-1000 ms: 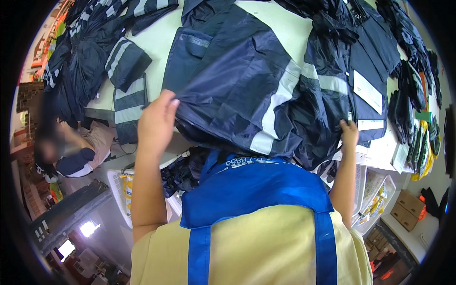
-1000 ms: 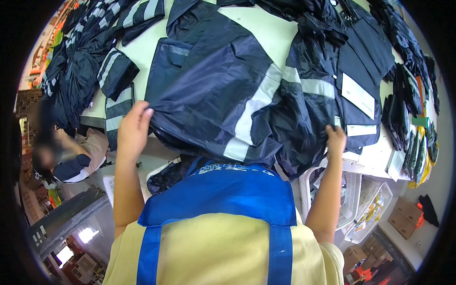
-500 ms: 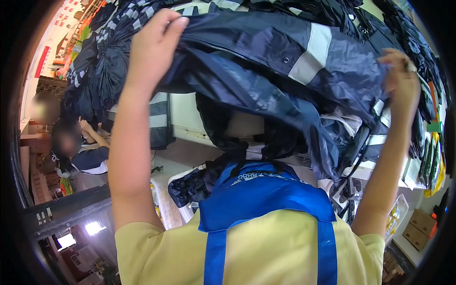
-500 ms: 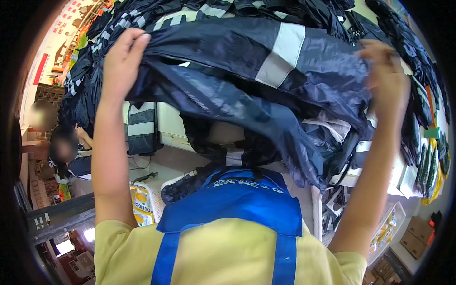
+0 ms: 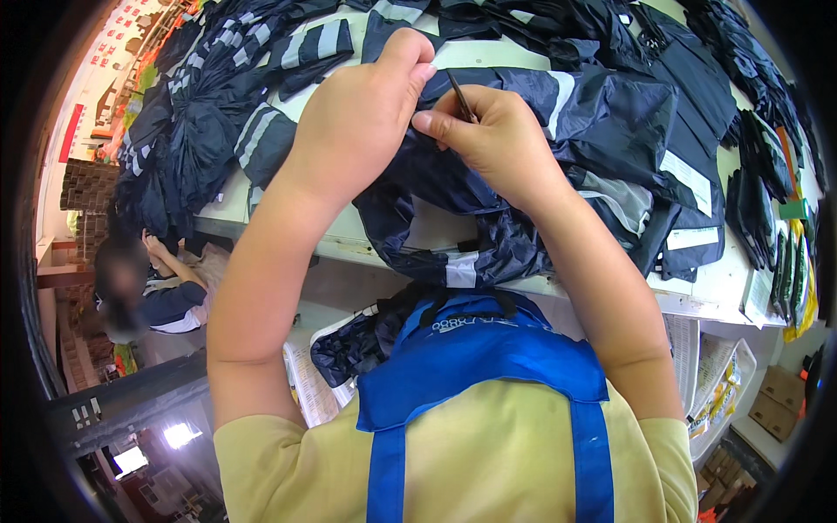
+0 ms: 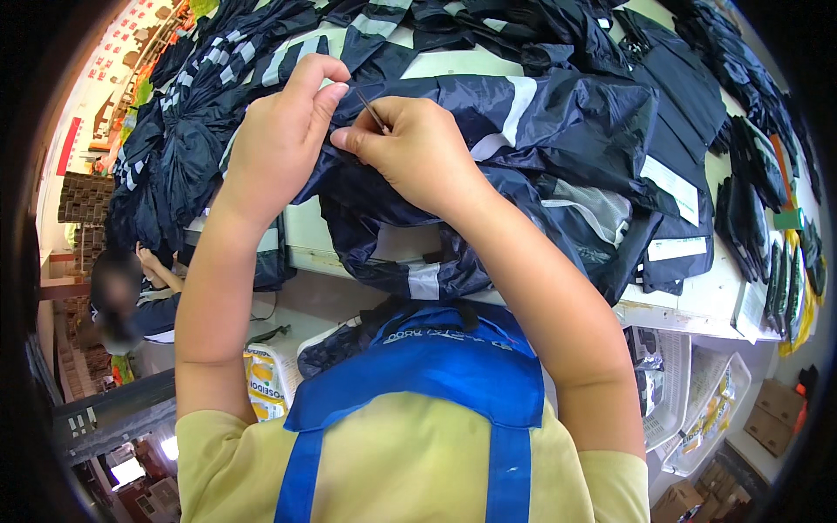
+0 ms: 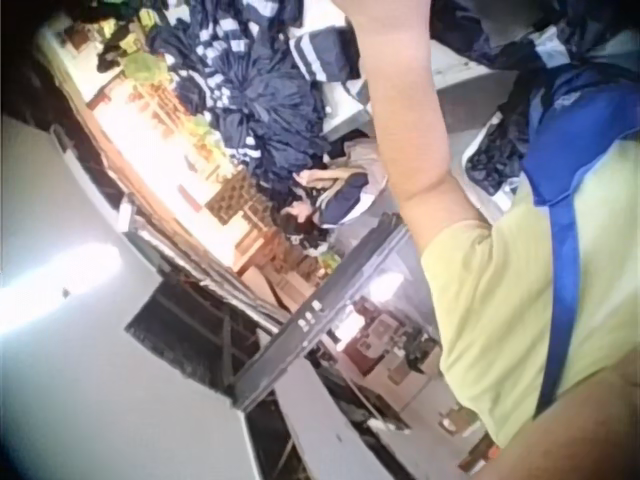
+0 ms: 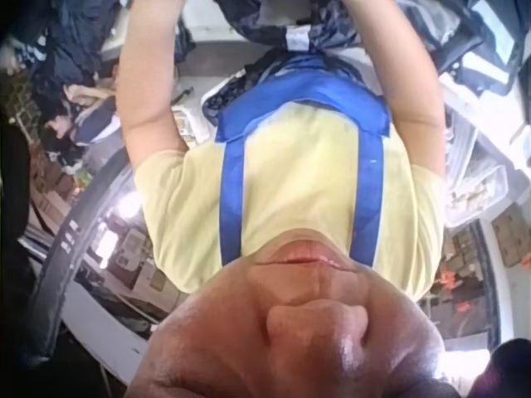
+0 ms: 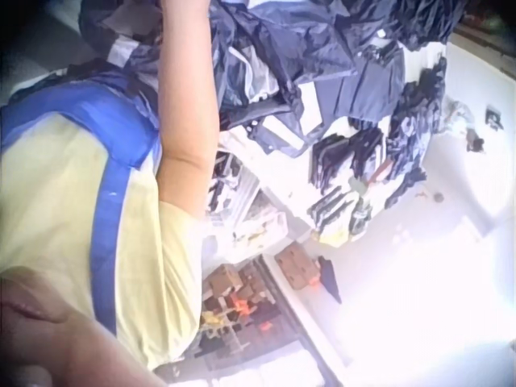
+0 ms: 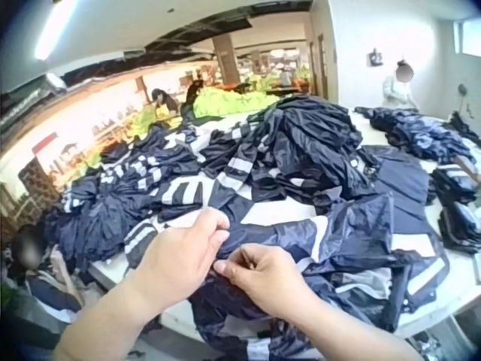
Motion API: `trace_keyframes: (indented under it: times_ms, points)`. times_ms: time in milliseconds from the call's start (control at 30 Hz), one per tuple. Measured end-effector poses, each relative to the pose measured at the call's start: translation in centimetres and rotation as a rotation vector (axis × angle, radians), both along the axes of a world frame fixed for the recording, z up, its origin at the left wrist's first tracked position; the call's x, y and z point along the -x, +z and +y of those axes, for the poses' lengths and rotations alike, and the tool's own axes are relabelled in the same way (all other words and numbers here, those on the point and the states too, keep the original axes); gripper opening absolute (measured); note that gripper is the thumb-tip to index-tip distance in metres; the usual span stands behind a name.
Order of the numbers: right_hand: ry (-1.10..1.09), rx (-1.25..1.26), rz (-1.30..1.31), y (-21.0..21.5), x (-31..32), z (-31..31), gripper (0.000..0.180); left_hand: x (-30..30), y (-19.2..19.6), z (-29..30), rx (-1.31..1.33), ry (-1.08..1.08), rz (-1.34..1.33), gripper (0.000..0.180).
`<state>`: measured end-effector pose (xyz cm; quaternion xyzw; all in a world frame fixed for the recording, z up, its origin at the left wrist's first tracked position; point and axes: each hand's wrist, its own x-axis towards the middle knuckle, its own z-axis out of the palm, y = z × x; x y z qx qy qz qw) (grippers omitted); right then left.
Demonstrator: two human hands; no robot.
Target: The person uses small scissors to trim loose threads and excess fabric from dark garments with reflective stripes. They repeatedly pick up items, snip threads, and place the garments back on the table.
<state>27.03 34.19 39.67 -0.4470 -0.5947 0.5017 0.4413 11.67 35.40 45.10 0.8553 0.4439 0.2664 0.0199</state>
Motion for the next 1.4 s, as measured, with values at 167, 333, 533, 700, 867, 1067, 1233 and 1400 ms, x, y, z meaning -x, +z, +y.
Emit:
trace_keyframes:
  times_ms: [167, 333, 533, 700, 867, 1067, 1233, 1400]
  points:
    - [0.047, 0.043, -0.112, 0.9, -2.3, -0.5, 0.024, -1.5, 0.1, 1.7, -0.265, -0.142, 0.282, 0.010]
    - [-0.080, -0.068, -0.175, 2.9, -5.3, -0.7, 0.025, -4.9, 2.3, 2.2, -0.262, -0.242, 0.185, 0.009]
    - [-0.186, -0.040, 0.065, 2.1, -6.1, -2.5, 0.022, -5.0, 3.0, 0.5, -0.304, -0.134, -0.056, 0.022]
    - [-0.219, -0.021, 0.174, 0.0, -4.2, -2.9, 0.019, -3.9, 1.8, -2.3, 0.032, 0.082, 0.334, 0.045]
    - [-0.193, -0.039, 0.127, -0.7, -2.9, -2.5, 0.018, -2.3, 1.2, -2.2, 0.171, 0.055, 0.177, 0.022]
    - [-0.197, -0.019, 0.096, -1.0, -1.8, -2.4, 0.018, -1.2, 0.6, -4.0, 0.385, 0.114, -0.145, 0.067]
    - [-0.213, -0.068, 0.060, -1.2, -1.2, -2.5, 0.017, -0.5, -0.7, -3.8, 0.471, -0.010, -0.385, 0.071]
    - [-0.156, -0.033, 0.028, -1.1, -1.2, -2.8, 0.015, -1.4, -0.8, -3.4, 0.467, 0.120, -0.359, 0.051]
